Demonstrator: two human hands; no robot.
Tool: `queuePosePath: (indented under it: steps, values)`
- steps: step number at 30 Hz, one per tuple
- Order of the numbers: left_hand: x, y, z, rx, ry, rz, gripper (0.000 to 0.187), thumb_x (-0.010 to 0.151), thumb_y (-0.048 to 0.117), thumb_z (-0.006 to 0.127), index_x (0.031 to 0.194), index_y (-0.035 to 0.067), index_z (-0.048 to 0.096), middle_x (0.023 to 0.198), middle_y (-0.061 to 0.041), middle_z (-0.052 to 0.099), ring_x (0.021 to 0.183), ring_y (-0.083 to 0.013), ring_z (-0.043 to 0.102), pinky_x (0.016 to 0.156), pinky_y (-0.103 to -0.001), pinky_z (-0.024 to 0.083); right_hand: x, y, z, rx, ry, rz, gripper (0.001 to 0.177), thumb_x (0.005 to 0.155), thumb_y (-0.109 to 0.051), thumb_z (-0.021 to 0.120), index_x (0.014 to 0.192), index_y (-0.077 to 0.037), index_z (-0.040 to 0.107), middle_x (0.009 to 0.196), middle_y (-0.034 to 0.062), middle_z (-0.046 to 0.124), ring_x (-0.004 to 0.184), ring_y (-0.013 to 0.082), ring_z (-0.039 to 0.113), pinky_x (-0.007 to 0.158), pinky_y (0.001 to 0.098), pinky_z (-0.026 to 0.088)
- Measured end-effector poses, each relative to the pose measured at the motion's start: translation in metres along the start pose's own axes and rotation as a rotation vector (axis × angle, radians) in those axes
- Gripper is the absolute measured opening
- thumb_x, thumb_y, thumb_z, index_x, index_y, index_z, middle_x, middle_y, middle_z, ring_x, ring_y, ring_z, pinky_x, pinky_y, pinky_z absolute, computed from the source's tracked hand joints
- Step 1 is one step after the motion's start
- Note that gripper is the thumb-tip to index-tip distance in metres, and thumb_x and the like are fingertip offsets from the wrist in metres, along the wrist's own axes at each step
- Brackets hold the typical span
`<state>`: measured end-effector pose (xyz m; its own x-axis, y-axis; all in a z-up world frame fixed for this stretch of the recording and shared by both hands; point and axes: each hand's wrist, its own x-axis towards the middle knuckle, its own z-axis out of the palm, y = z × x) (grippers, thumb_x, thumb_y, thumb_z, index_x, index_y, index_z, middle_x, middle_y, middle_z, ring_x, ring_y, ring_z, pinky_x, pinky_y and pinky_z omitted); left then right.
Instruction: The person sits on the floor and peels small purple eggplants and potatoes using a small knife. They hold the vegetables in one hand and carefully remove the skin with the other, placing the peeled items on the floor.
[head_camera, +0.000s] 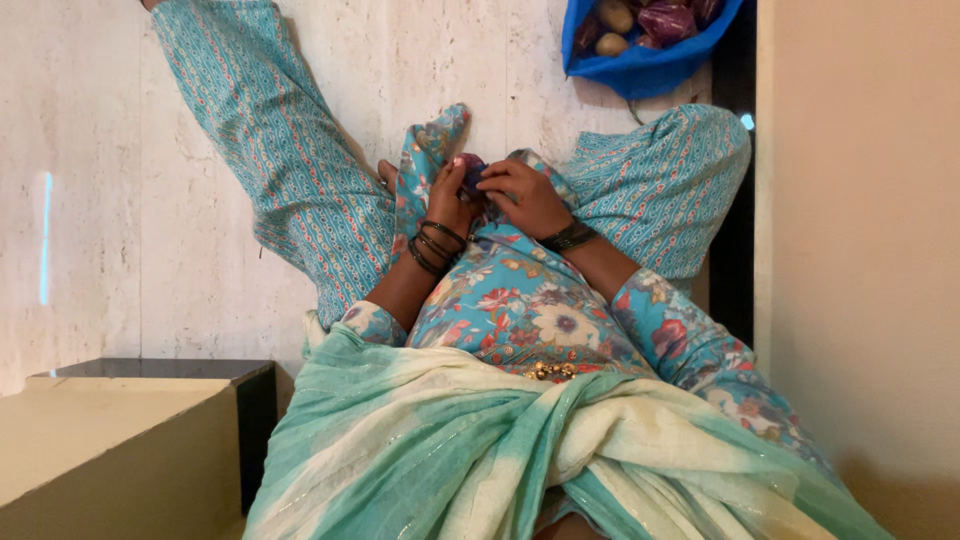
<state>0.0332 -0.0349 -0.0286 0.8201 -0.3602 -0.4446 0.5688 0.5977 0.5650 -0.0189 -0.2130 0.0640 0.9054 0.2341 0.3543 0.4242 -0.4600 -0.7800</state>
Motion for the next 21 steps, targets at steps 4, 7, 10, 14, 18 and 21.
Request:
queuePosePath:
  steps: [4,7,10,14,18,21]
  values:
    - [0.004,-0.003,-0.002,0.159,0.055,-0.086,0.032,0.104,0.038,0.059,0.121,0.011,0.063,0.103,-0.005,0.066,0.09,-0.019,0.066,0.071,-0.036,0.058,-0.001,-0.001,0.0,-0.033,0.073,0.125,0.019,0.09,-0.002,0.073,0.108,-0.007,0.077,0.116,0.0101,0.07,0.104,0.0276,0.07,0.09,0.0365,0.057]
    - [0.004,-0.009,-0.002,0.244,0.001,-0.115,0.032,0.104,0.035,0.061,0.124,0.01,0.064,0.103,-0.003,0.067,0.086,-0.0155,0.065,0.07,-0.032,0.056,-0.002,0.008,0.0,0.001,0.193,0.212,0.018,0.091,-0.002,0.072,0.108,-0.007,0.077,0.113,0.0099,0.071,0.1,0.0248,0.072,0.086,0.0335,0.058]
    - [0.005,-0.013,-0.002,0.286,-0.143,-0.128,0.033,0.106,0.031,0.062,0.126,0.005,0.066,0.103,-0.004,0.069,0.085,-0.0139,0.066,0.072,-0.029,0.055,-0.001,0.021,0.001,0.086,0.28,0.293,0.018,0.092,-0.001,0.071,0.108,-0.006,0.077,0.111,0.0088,0.073,0.097,0.0212,0.073,0.084,0.0309,0.059]
    - [0.005,-0.012,-0.004,0.229,-0.101,-0.114,0.03,0.105,0.025,0.061,0.128,0.006,0.063,0.109,-0.004,0.071,0.093,-0.0156,0.069,0.08,-0.031,0.059,-0.002,0.031,0.004,0.186,0.247,0.455,0.018,0.092,-0.003,0.071,0.108,-0.006,0.077,0.109,0.0071,0.073,0.093,0.0185,0.072,0.08,0.0305,0.058]
    - [0.007,-0.002,-0.01,0.094,0.063,-0.039,0.03,0.102,0.029,0.054,0.124,0.01,0.06,0.108,-0.004,0.069,0.093,-0.0195,0.07,0.076,-0.042,0.063,-0.002,0.022,0.007,0.204,0.119,0.333,0.017,0.091,-0.003,0.072,0.107,-0.007,0.076,0.111,0.0075,0.071,0.099,0.019,0.072,0.083,0.0305,0.061]
    - [0.011,-0.004,-0.014,0.053,0.139,-0.006,0.031,0.104,0.032,0.054,0.128,0.012,0.06,0.109,-0.006,0.067,0.093,-0.0209,0.068,0.075,-0.04,0.062,-0.001,0.009,0.005,0.12,0.027,0.188,0.019,0.09,-0.003,0.073,0.107,-0.008,0.076,0.111,0.0078,0.072,0.098,0.021,0.072,0.083,0.0311,0.06]
